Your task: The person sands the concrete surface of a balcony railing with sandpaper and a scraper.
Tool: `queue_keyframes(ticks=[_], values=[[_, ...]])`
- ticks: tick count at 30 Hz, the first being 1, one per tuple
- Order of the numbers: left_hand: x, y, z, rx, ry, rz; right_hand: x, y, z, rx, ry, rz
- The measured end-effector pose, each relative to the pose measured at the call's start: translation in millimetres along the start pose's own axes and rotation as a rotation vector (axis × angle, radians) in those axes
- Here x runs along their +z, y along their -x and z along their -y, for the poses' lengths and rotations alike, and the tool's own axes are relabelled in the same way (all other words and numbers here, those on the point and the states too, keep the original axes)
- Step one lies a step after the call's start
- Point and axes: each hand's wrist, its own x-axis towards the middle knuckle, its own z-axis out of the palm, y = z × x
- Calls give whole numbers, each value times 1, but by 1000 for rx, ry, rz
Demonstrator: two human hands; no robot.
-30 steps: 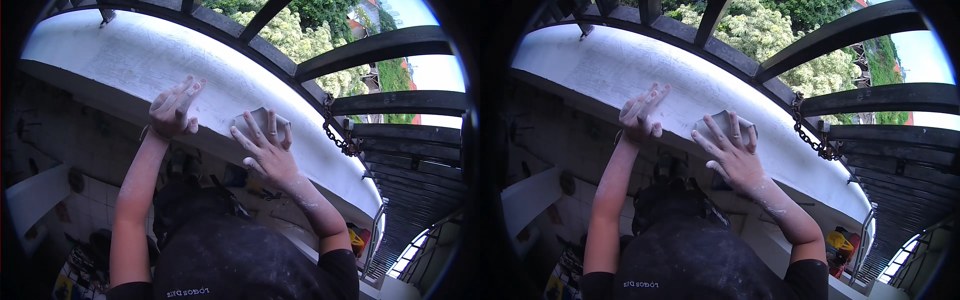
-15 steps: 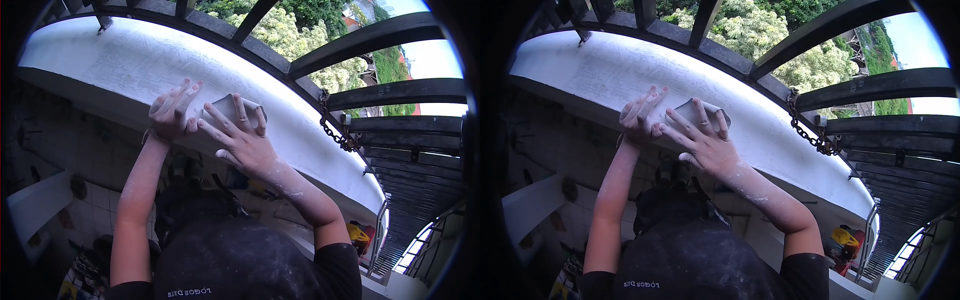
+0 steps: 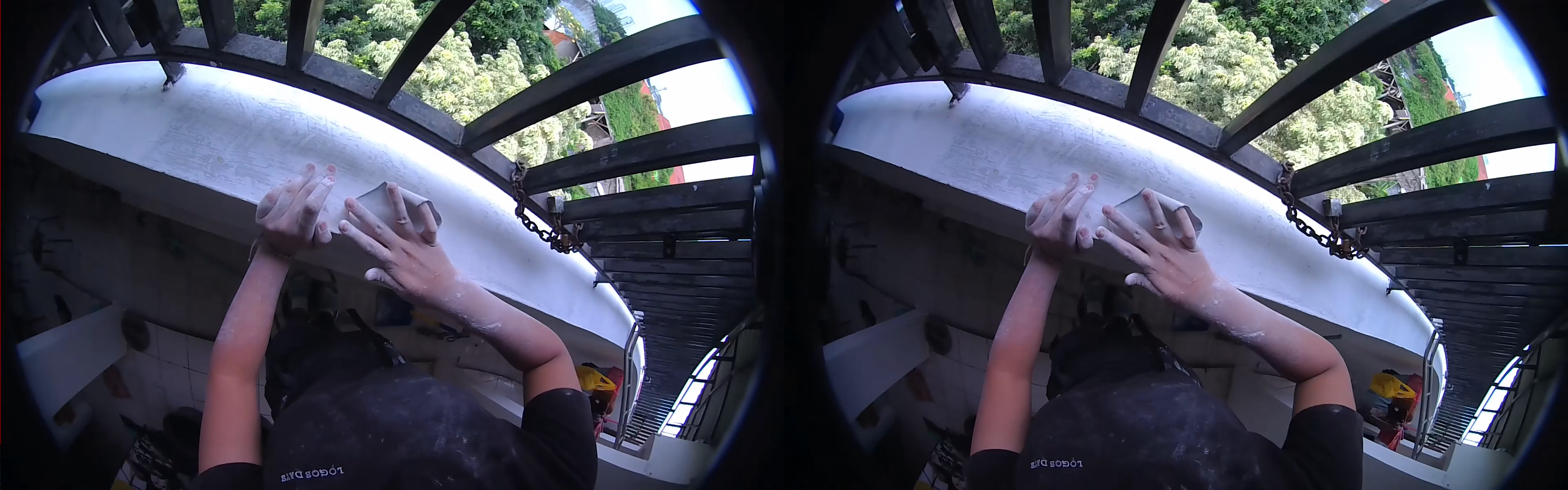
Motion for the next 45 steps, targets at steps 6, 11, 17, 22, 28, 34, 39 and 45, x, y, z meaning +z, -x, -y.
queue_keyframes(ticks=[6, 11, 17, 22, 28, 34, 39, 45], values=[[-9, 3, 12, -12, 87, -10, 0, 7, 3, 18, 54, -3], [-9, 5, 14, -54, 65, 5, -13, 114, -29, 256, -119, 304], [0, 17, 13, -53, 3, -24, -21, 44, -18, 88, -205, 245], [4, 22, 17, -72, 1, -59, 9, -43, 19, -44, -267, -111], [-1, 18, 17, -46, -26, -17, 7, -19, 19, 98, -457, -301], [-8, 10, 13, -75, -45, 99, -4, 126, 14, 621, -434, -563], [-24, -27, -44, -279, -136, 479, 0, 218, 32, 1124, -334, -753], [16, -57, -183, -88, 146, 820, 2, 224, 42, 1124, -606, -1314]])
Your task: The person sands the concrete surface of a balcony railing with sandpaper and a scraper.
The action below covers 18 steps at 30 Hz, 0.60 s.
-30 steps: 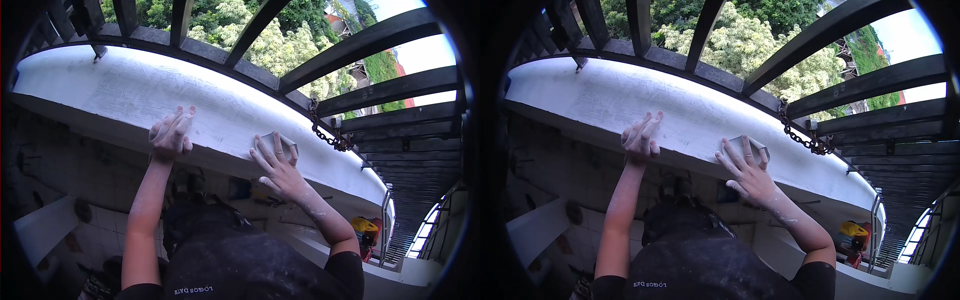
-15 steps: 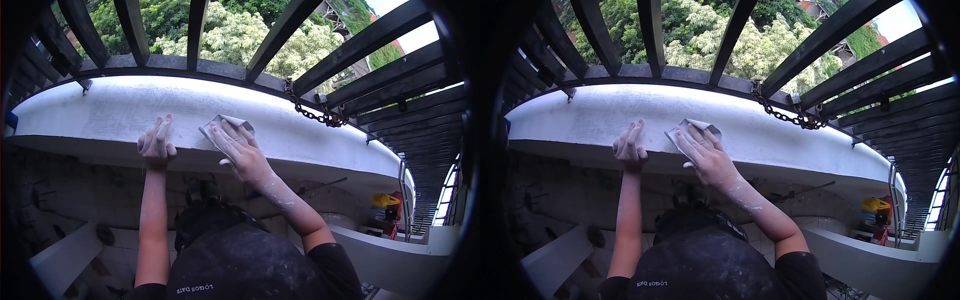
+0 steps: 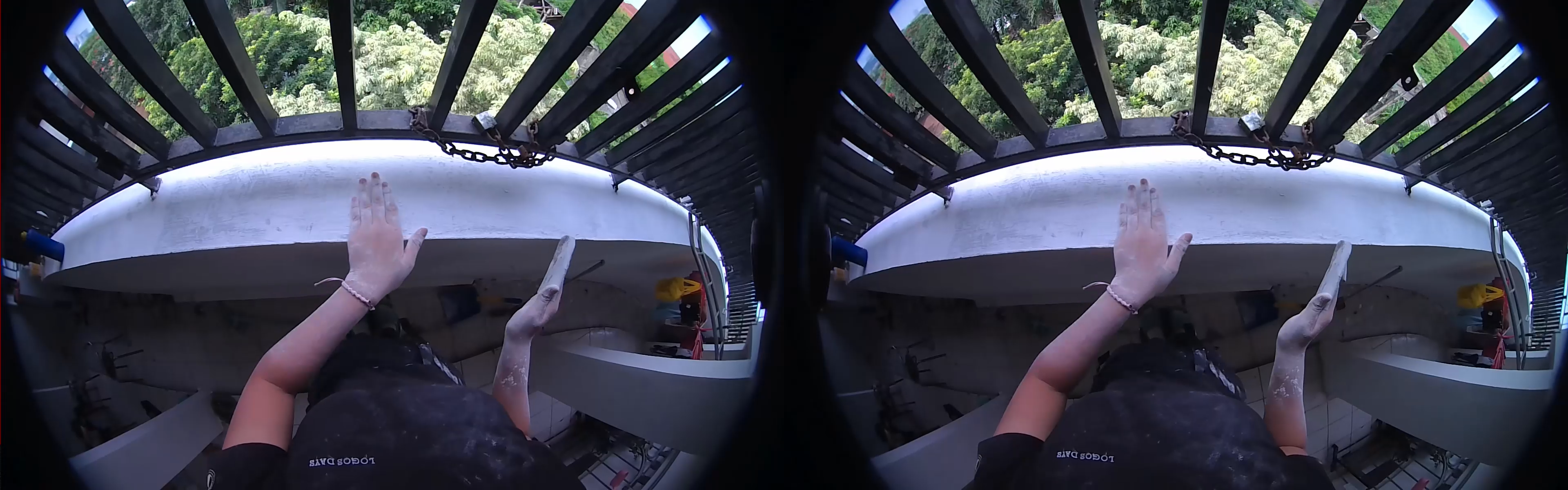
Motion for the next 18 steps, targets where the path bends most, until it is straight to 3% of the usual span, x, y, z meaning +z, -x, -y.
queue_keyframes(ticks=[4, 6, 9, 10, 12, 16, 18], values=[[30, -24, -90, 456, 269, 139, -8, 1, 4, -12, 23, -77], [42, -28, -120, 814, 612, 406, -22, 8, -6, -5, 11, -178], [25, -10, -120, 912, 1053, 736, -46, 11, -23, 15, -18, -362], [4, -2, -106, 876, 793, 527, -55, 10, -29, 28, -27, -427], [-8, -1, -64, 839, 791, 323, -69, 6, -37, 57, -41, -521], [-75, 27, 41, 153, 771, 56, -84, 0, -49, 112, -66, -574], [-83, 45, 99, -138, 547, -117, -82, 0, -51, 152, -78, -518]])
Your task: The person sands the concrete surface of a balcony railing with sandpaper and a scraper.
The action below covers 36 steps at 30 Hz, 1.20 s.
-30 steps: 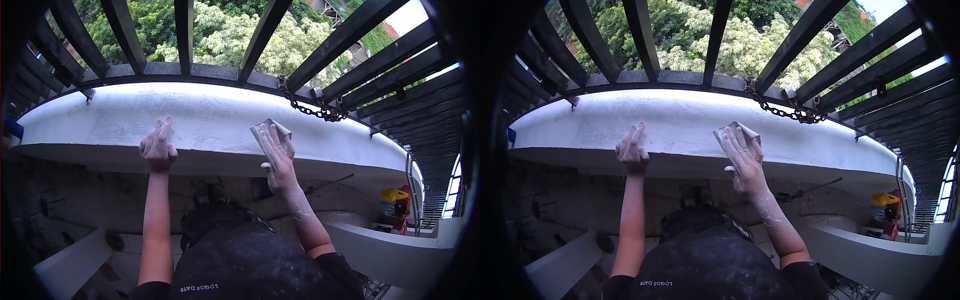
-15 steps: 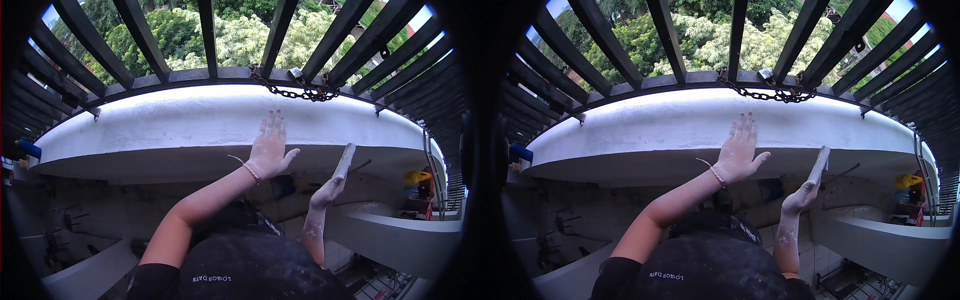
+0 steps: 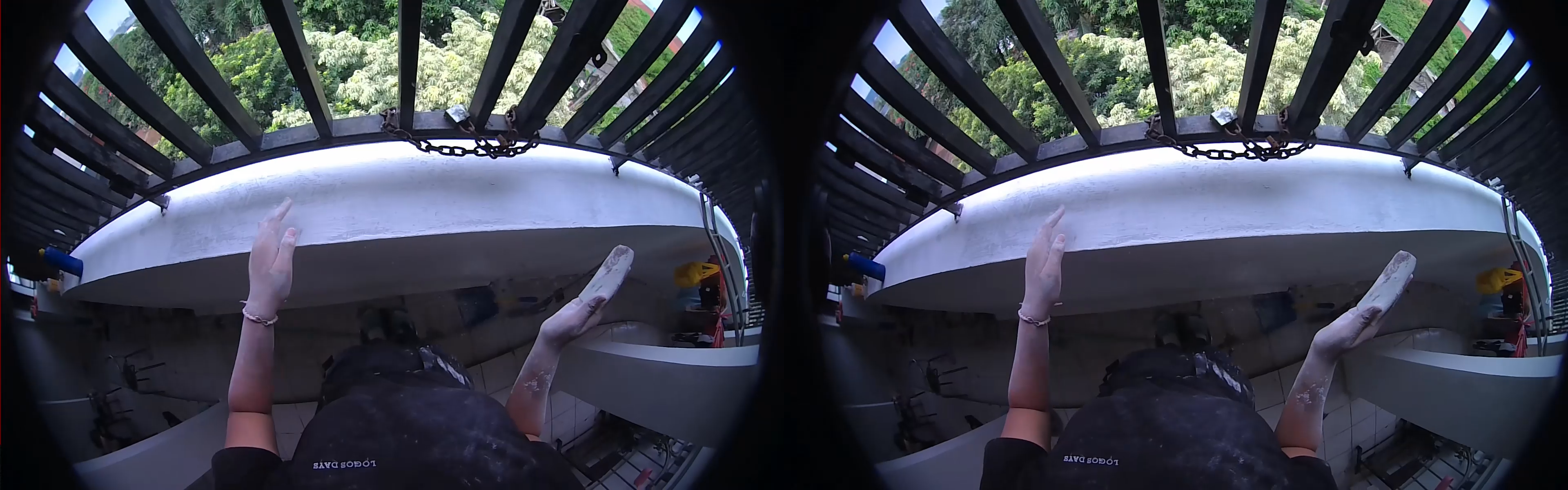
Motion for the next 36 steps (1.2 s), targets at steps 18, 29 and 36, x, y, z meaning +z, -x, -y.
queue_keyframes(ticks=[18, 29, 36], values=[[85, 46, -58, 297, -580, 197, 42, 14, 29, -322, 432, 551], [43, 56, -26, 178, -641, 6, 73, 44, 33, -656, 426, 980], [45, 45, -13, 376, -388, 34, 109, 85, 55, -611, 549, 1107]])
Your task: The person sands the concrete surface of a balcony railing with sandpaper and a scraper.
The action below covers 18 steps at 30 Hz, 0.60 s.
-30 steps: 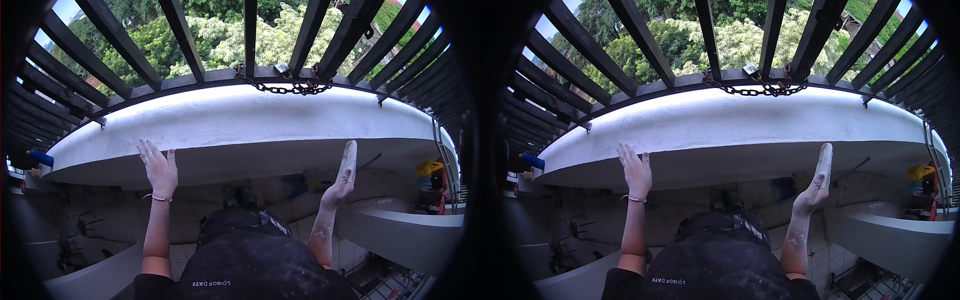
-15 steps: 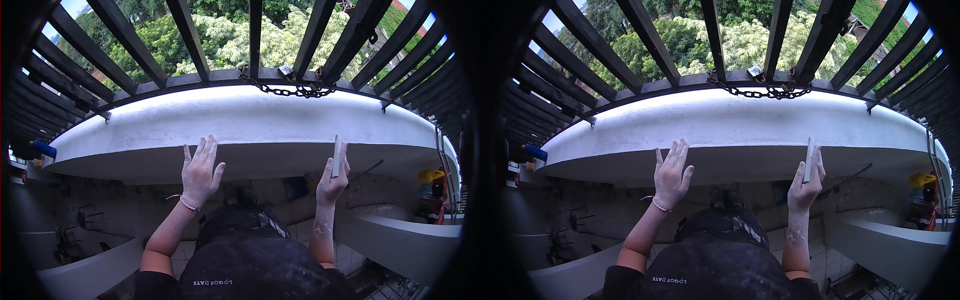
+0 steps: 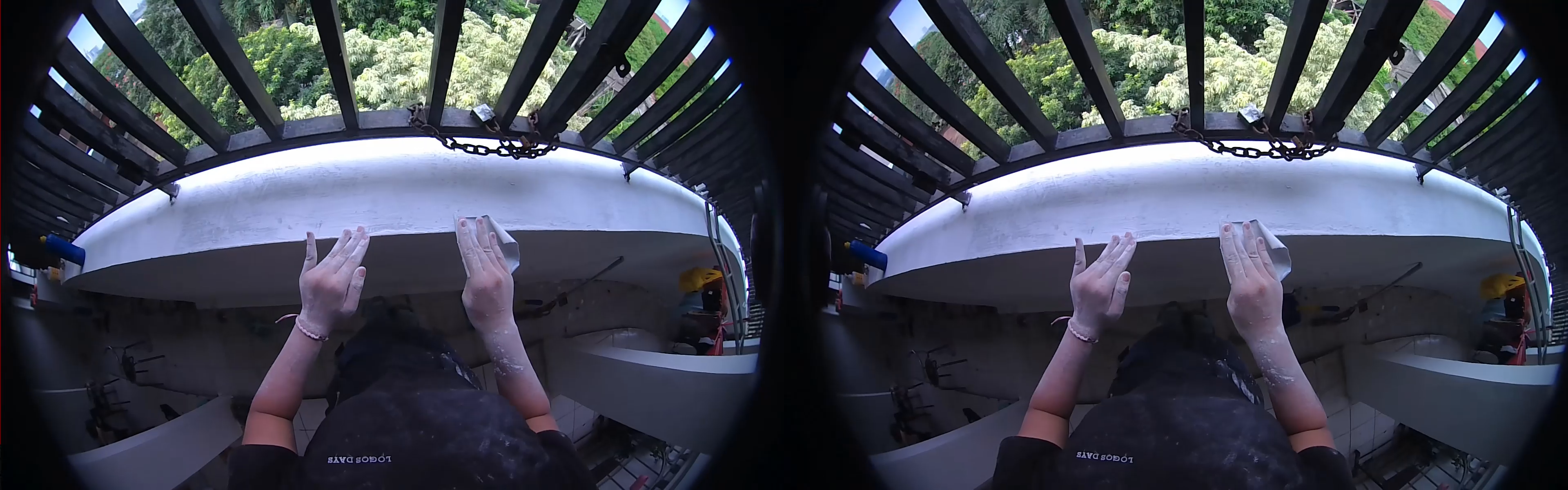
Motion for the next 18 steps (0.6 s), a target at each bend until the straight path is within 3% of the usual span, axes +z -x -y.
queue_keyframes(ticks=[2, 8, 14, 16, 18], values=[[-5, 3, 14, 46, 19, -58, 20, 3, 9, 116, 120, -16], [-14, 0, 45, 90, 107, -118, 62, -12, 80, -91, 34, 28], [-16, -9, 64, 131, 184, -180, 44, 2, 27, 248, 247, -150], [-14, -8, 70, 155, 215, -224, 51, -5, 45, 279, 255, -163], [-10, -12, 76, 192, 231, -280, 71, -17, 95, 101, 61, -105]])
